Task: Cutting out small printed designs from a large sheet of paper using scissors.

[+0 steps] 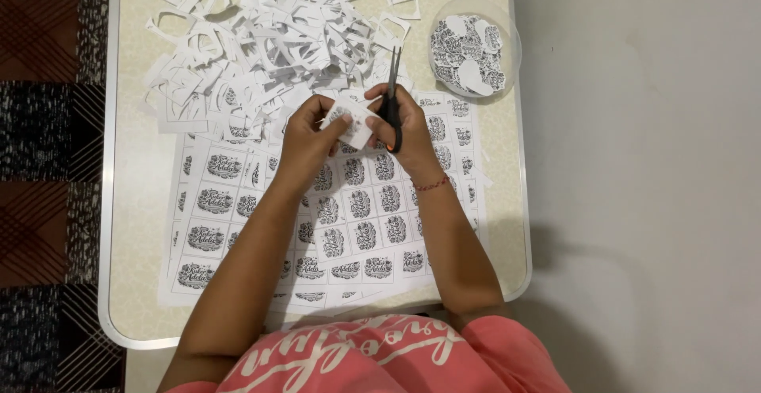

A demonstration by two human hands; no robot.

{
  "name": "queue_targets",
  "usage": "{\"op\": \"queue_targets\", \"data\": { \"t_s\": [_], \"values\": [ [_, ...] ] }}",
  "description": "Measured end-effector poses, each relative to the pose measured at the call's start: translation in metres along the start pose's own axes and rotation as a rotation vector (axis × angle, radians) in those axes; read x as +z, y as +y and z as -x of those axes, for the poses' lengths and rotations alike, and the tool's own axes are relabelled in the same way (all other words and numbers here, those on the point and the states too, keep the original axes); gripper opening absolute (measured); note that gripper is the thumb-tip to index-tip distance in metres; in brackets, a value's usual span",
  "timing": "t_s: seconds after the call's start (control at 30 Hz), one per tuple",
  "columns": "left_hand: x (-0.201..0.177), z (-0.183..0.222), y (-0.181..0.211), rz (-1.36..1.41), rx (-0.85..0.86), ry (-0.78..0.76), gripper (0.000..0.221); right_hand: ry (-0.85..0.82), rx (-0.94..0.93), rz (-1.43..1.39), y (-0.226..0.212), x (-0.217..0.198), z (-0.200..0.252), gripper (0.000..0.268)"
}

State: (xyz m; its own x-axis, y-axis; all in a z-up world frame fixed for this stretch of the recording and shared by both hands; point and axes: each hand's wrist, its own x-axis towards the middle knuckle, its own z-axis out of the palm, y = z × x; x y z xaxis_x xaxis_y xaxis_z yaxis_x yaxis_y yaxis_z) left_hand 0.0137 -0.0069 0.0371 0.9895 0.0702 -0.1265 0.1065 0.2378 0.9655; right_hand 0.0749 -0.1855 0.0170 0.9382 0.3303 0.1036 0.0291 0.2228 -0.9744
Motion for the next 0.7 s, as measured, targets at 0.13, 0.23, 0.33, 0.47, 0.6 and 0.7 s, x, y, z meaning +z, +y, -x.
{"op": "queue_targets", "data": {
  "t_s": [0.13,0.23,0.33,0.47,0.6,0.7],
  "values": [
    [-0.001,-0.015,-0.019,0.059,-0.029,-0.010,0.008,0.078,-0.024,-0.010,0.017,-0.005,-0.011,0.033],
    [0.004,-0.016,-0.009,0.142,-0.038,0.071,0.017,0.109,-0.045,-0.106,0.024,0.000,-0.012,0.032],
    [-0.004,-0.021,-0.015,0.200,-0.054,0.095,0.024,0.034,-0.027,-0.089,0.023,0.004,-0.009,0.032],
    [-0.008,-0.027,-0.016,0.245,-0.109,0.073,0.024,-0.056,0.032,-0.115,0.036,-0.006,-0.012,0.038],
    [-0.007,-0.043,-0.034,0.323,-0.141,0.100,0.021,-0.197,0.090,-0.192,0.040,-0.011,-0.010,0.042],
    [-0.006,-0.040,-0.020,0.349,-0.134,0.141,0.021,-0.308,0.106,-0.196,0.044,-0.009,-0.012,0.041]
  ]
}}
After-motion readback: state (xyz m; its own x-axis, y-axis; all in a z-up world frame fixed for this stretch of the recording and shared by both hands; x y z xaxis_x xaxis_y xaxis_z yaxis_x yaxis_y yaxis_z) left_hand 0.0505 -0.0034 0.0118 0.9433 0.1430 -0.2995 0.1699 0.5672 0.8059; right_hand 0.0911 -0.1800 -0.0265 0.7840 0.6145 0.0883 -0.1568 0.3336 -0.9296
